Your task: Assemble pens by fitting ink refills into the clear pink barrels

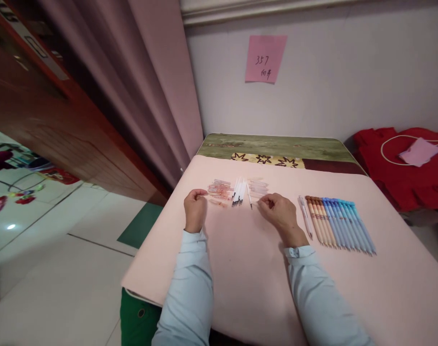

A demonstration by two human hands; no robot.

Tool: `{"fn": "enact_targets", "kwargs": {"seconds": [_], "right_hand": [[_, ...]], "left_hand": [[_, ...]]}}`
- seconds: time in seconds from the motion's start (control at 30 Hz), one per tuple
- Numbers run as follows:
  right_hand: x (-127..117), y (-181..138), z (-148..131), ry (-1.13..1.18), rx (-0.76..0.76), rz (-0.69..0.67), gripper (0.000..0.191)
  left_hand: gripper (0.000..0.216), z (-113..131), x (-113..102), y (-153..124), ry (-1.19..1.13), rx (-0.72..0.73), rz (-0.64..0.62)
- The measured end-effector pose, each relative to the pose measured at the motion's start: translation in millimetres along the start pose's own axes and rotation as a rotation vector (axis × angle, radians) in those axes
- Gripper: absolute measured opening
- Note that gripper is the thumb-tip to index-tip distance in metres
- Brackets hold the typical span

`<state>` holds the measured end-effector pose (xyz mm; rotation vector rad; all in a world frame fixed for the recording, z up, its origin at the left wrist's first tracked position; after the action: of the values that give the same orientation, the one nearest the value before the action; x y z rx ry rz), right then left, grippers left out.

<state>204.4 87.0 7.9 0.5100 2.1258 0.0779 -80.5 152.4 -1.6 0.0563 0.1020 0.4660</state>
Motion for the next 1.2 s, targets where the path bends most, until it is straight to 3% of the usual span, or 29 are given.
{"fn": "enact_targets", "kwargs": {"seconds": [0.2,0.37,0.5,0.67,0.77,0.87,0.97,1.1,1.2], "right_hand": [[2.9,1.5,3.3,0.016,0.009,-0.014,0.024],[3.4,2.2,4.0,0.007,0.031,-0.008,0.030],[3.8,2.7,4.4,-0.003,0.027,-0.013,0.028],[2.5,2.9,4.2,0.008,0.011,-0.018,0.025],[2.5,3.1,4.6,0.022,-0.017,-0.044,0.025],[2.8,3.0,5.7,0.045,-0.029,-0.034,0.028],[1.9,2.3,5.0,0.119,-0.027,0.061,0.029],[1.1,0.9,-3.7,0.502,-0.032,0.191,0.027],[4.1,0.8,-15.6,0.860,-0.016,0.134,0.031]], "left_hand": [[0.024,2.9,-0.7,1.3,0.121,0.147,-0.209],[0.035,4.1,2.0,2.7,0.418,0.332,-0.324],[0.033,3.7,2.4,1.3,0.539,0.357,-0.405],[0.018,10.4,1.1,-2.0,0.526,0.358,-0.482],[0.010,15.3,2.4,-4.6,0.418,0.274,-0.518],[0.018,19.4,11.1,-12.4,0.178,0.097,-0.565],[0.028,22.6,26.5,-25.8,-0.074,-0.091,-0.584],[0.033,24.3,48.9,-46.0,-0.282,-0.256,-0.662],[0.032,24.1,60.2,-57.5,-0.341,-0.326,-0.732]]}}
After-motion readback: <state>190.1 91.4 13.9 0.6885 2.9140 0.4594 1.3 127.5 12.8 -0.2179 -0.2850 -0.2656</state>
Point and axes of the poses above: each hand's wrist, its own y-axis towards the middle knuckle, its own x-axis out of the palm, z = x × y, the point moved 3 cm from there along y, towards the middle knuckle, and after that the axes turned 6 degrees about z, right-handed, at the moved point
